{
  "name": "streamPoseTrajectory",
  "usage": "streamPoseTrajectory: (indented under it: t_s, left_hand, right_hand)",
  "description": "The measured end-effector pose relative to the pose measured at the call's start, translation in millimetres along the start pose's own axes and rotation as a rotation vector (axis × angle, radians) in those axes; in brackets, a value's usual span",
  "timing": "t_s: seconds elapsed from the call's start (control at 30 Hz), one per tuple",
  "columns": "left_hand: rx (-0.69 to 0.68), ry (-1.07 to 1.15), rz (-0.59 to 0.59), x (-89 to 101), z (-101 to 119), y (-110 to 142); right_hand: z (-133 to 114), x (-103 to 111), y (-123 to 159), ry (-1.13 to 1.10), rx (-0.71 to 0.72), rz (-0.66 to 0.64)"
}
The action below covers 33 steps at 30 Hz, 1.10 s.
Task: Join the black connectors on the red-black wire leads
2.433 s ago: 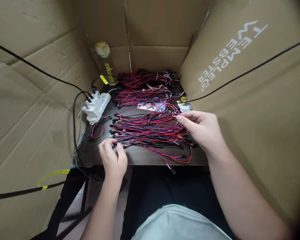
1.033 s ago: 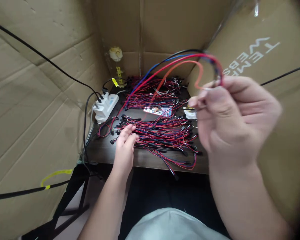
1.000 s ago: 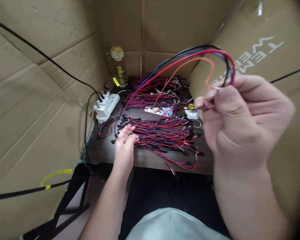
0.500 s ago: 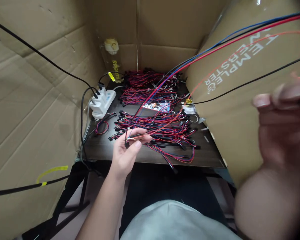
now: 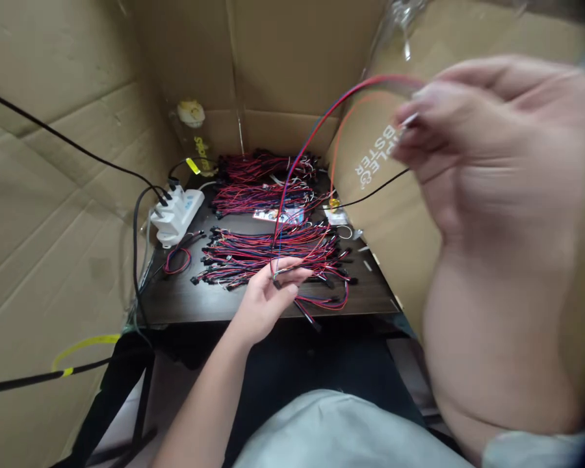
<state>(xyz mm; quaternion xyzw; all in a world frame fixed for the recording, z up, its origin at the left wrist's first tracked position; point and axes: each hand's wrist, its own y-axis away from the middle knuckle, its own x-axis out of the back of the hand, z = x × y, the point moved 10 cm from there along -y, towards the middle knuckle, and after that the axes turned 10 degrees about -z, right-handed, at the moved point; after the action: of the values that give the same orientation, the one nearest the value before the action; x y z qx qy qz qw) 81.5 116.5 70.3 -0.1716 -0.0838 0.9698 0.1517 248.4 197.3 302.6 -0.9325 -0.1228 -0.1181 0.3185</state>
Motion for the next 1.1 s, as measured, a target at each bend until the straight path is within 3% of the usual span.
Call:
streamPoseTrajectory:
  t_s: [0.1,0.2,0.3,0.33,0.37,0.43,0.53,0.63,0.83,1.0,1.1]
  left_hand:
    - [0.189,-0.347,-0.057,12.8,-8.3,-4.8]
    - [0.332,-0.79,-0.116,29.2,17.0,-1.8]
    - [0.118,-1.057,-0.071,23.8,90.7,-13.9]
    - [0.031,-1.086,0.001,20.7,117.1,-21.0]
    - [-0.057,-1.07,0.098,18.5,141.7,-28.4]
    - [-0.151,-0.896,0.148,8.7,165.9,-48.7]
    - [-0.099,-0.479,0.145,6.1,157.6,-77.7]
    - [-0.028,-0.359,0.162,14.4,145.0,-87.5]
    - [0.088,-0.655,0.093,21.6,157.1,-90.4]
    - [0.116,-0.903,0.072,16.3,167.9,-97.1]
    - [0.077,-0.966,0.028,11.8,166.7,-97.9]
  right_hand:
    - [19.7,-17.3,-11.7,-0.194,-0.092,-0.006]
    - [32.1,-32.5,-16.1,-0.145,-0.135,-0.092]
    - [41.5,-52.4,-13.9,-0.182,-0.171,-0.217]
    - [44.6,-62.9,-12.5,-0.21,-0.19,-0.281]
    - [47.2,-74.5,-10.8,-0.24,-0.207,-0.352]
    - [51.7,-95.2,-8.1,-0.276,-0.23,-0.466]
    - [62.2,-107.5,-9.3,-0.252,-0.266,-0.483]
    - [73.3,-111.5,-10.5,-0.229,-0.299,-0.47]
    - [83.7,-114.9,-2.7,-0.219,-0.272,-0.355]
    - [85.3,-115.3,10.1,-0.397,-0.204,-0.259]
    - [78.3,-110.9,4.8,-0.34,-0.159,-0.252]
